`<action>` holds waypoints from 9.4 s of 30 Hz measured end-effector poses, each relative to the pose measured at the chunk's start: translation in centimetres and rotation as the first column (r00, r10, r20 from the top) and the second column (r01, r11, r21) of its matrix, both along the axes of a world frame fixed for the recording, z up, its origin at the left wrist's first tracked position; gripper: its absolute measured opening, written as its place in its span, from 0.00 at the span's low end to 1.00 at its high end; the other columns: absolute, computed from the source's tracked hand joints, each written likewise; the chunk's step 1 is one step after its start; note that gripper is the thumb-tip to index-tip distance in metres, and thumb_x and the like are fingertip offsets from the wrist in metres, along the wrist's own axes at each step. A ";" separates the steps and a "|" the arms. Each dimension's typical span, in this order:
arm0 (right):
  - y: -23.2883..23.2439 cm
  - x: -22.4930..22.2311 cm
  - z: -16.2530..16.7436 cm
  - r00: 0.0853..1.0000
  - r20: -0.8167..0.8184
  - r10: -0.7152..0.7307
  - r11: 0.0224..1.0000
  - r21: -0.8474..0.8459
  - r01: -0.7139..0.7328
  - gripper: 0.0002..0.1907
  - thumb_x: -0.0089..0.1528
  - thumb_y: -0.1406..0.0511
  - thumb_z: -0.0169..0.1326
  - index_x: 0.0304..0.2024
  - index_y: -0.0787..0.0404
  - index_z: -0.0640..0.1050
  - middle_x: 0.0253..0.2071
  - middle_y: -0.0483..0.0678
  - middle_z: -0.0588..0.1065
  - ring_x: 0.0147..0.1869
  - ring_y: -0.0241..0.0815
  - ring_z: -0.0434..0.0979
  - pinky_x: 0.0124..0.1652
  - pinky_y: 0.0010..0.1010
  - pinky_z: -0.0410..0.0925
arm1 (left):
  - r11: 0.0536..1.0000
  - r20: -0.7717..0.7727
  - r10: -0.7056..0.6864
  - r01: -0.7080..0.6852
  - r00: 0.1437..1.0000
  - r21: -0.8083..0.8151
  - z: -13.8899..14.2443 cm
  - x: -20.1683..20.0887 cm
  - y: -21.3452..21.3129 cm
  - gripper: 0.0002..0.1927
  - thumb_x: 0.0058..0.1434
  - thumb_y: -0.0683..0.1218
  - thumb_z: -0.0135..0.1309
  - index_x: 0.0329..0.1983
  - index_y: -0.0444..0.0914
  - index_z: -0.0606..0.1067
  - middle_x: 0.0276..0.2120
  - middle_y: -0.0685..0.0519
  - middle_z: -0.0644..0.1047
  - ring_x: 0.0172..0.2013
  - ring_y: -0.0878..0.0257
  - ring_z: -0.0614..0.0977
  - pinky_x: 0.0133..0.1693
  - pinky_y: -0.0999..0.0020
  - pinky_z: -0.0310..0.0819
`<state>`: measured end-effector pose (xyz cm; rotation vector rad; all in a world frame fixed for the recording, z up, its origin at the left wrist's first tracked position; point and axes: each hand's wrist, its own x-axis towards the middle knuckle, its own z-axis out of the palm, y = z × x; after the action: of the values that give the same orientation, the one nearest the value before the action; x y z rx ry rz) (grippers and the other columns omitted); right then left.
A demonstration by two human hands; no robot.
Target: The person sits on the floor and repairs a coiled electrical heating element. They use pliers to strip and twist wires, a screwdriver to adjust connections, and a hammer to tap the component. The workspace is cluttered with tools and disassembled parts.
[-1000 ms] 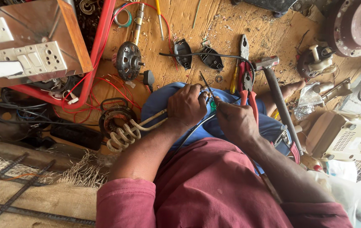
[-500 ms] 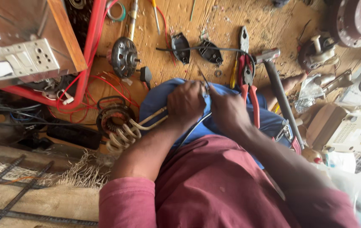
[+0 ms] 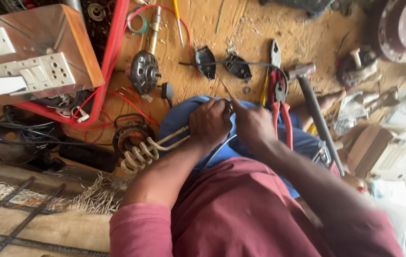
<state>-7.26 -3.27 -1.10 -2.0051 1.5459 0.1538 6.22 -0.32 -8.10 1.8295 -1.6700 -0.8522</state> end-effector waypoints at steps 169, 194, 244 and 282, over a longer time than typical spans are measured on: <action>4.9 -9.8 -2.5 0.991 0.103 0.089 0.990 -0.114 -0.078 0.34 0.57 0.73 0.51 0.68 0.54 0.70 0.26 0.58 0.77 0.27 0.61 0.79 0.39 0.51 0.73 | 0.902 0.055 -0.112 0.078 0.992 0.425 0.3 1.3 -2.8 0.19 0.41 0.58 0.77 0.30 0.44 0.86 0.23 0.46 0.82 0.25 0.55 0.83 0.34 0.58 0.77; 9.2 -17.2 2.1 0.988 -0.152 0.009 0.900 0.431 0.058 0.32 0.62 0.57 0.55 0.70 0.31 0.71 0.25 0.59 0.78 0.29 0.55 0.82 0.33 0.46 0.70 | 0.805 -0.178 0.053 0.063 0.983 0.590 0.4 1.8 -3.5 0.15 0.46 0.53 0.73 0.32 0.40 0.86 0.22 0.52 0.84 0.20 0.68 0.82 0.28 0.70 0.76; 4.7 -12.5 15.1 0.017 0.628 -0.778 0.608 0.746 0.273 0.29 0.69 0.66 0.42 0.73 0.66 0.62 0.45 0.57 0.77 0.23 0.32 0.74 0.13 0.16 0.60 | 0.973 -0.670 0.147 0.016 0.727 0.231 15.2 -4.3 -1.3 0.11 0.61 0.45 0.65 0.31 0.37 0.75 0.22 0.57 0.77 0.23 0.73 0.75 0.26 0.76 0.70; 3.1 -8.8 15.7 -0.015 0.595 -0.803 0.570 0.776 0.268 0.31 0.67 0.67 0.47 0.73 0.63 0.62 0.42 0.52 0.79 0.23 0.35 0.76 0.13 0.18 0.61 | 0.984 -0.705 -0.083 -0.054 0.704 -0.169 11.9 -5.6 -4.6 0.08 0.74 0.42 0.52 0.49 0.33 0.78 0.35 0.55 0.79 0.38 0.70 0.79 0.41 0.73 0.76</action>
<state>-16.07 -0.20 14.58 -0.5106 1.1051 -0.8621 0.66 -4.92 3.77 1.1246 -1.1926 -1.1822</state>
